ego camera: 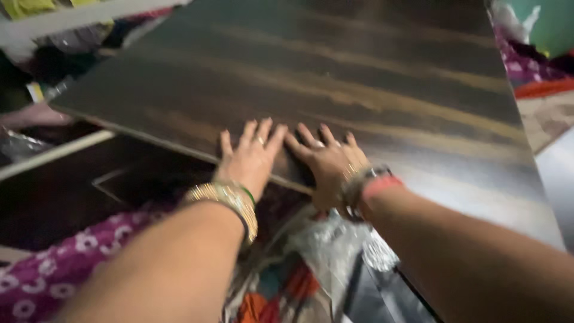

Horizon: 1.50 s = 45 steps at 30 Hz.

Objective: The person assembles a wooden storage unit by inserting light-colored wooden slats into slots on a dark brown cabinet frame. They then place a large dark brown panel on top of the assembled frame.

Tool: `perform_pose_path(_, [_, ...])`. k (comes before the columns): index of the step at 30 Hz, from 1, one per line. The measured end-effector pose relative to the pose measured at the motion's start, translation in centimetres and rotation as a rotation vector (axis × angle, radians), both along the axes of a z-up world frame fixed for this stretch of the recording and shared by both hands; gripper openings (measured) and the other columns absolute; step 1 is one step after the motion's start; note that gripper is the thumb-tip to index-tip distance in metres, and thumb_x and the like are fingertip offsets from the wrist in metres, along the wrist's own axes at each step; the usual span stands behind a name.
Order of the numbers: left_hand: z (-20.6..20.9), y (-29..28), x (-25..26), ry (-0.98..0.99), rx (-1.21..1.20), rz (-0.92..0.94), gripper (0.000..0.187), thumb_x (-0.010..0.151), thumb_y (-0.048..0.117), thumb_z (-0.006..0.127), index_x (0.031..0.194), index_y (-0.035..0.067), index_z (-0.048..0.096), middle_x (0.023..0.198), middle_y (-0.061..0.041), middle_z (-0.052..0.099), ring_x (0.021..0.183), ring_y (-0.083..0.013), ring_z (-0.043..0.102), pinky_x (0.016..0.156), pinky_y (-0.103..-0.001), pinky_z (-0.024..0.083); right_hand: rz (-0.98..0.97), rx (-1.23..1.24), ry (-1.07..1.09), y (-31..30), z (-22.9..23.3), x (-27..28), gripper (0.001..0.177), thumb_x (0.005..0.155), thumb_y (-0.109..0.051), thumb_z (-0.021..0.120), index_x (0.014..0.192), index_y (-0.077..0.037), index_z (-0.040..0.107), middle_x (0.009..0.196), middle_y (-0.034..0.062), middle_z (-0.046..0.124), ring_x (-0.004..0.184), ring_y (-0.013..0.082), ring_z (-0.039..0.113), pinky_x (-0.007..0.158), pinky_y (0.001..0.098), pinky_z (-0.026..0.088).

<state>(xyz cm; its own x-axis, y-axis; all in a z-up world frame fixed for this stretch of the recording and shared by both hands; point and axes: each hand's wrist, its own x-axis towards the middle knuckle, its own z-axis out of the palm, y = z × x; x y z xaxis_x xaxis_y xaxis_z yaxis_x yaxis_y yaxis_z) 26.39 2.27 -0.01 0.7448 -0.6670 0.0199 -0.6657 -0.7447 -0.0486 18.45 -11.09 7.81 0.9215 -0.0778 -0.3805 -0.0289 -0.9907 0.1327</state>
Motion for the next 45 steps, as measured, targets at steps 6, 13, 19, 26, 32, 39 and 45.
perform_pose_path(6, [1.5,-0.5,1.1,0.196,0.110,0.009,0.102,0.083,0.016,0.070,0.163,0.023,0.008,0.170,-0.007,0.006,0.155,-0.0299,0.008,0.118,-0.067,0.012,-0.039,0.075,0.008,-1.2,-1.2,1.1,0.147,0.050,-0.053,0.100,0.160,-0.040,0.003,0.171,-0.0030,0.003,0.157,0.0299,0.005,0.125,0.0603,0.012])
perform_pose_path(13, [3.7,-0.7,4.3,0.502,0.066,0.044,0.080,0.091,0.016,0.053,0.162,0.028,0.018,0.172,0.002,0.008,0.158,-0.0237,0.008,0.124,-0.064,0.012,-0.067,0.097,0.095,-2.5,-0.6,5.5,0.100,0.073,-0.082,0.062,0.158,-0.049,0.019,0.171,-0.0097,0.006,0.156,0.0286,0.013,0.125,0.0552,0.027])
perform_pose_path(19, [2.4,-0.5,6.0,0.441,0.068,0.015,0.069,0.097,0.016,0.045,0.161,0.026,0.020,0.171,0.010,0.014,0.155,-0.0152,0.018,0.123,-0.059,0.017,-0.176,-0.003,0.203,-1.5,-0.5,7.8,0.071,0.092,-0.067,0.046,0.156,-0.057,0.018,0.171,-0.0162,0.003,0.158,0.0232,0.012,0.122,0.0611,0.026])
perform_pose_path(26, [0.4,0.4,5.2,0.422,-0.123,0.017,0.065,0.098,0.022,0.051,0.158,0.027,0.025,0.167,0.010,0.021,0.153,-0.0145,0.019,0.124,-0.049,0.013,-0.118,0.081,0.244,-2.8,0.9,9.9,0.077,0.085,-0.068,0.062,0.154,-0.057,0.030,0.172,-0.0124,0.006,0.155,0.0269,0.025,0.126,0.0458,0.033])
perform_pose_path(32, [1.8,-0.4,9.1,0.460,-0.197,0.002,0.076,0.094,0.025,0.058,0.160,0.018,0.021,0.169,0.002,0.018,0.154,-0.0216,0.015,0.124,-0.043,0.011,-0.208,0.192,0.245,-3.9,-0.7,12.6,0.069,0.094,-0.057,0.051,0.156,-0.057,0.019,0.172,-0.0156,-0.002,0.160,0.0210,0.000,0.123,0.0670,0.011])
perform_pose_path(39, [2.5,0.9,12.1,0.474,-0.289,-0.181,0.082,0.088,0.030,0.061,0.158,0.009,0.023,0.168,-0.009,0.021,0.154,-0.0283,0.015,0.124,-0.043,0.010,-0.305,0.149,-0.140,-3.3,-5.0,14.1,0.064,0.098,-0.056,0.024,0.161,-0.053,0.011,0.173,-0.0095,-0.002,0.154,0.0201,-0.001,0.113,0.0719,-0.007])
perform_pose_path(45, [0.7,1.2,14.6,0.382,-0.423,-0.262,0.084,0.086,0.035,0.060,0.156,0.002,0.027,0.164,-0.014,0.027,0.154,-0.0298,0.020,0.124,-0.045,0.012,-0.483,0.093,-0.396,-2.2,-8.3,19.0,0.062,0.099,-0.057,0.021,0.160,-0.046,0.017,0.170,-0.0002,0.006,0.155,0.0311,0.003,0.111,0.0728,-0.006])
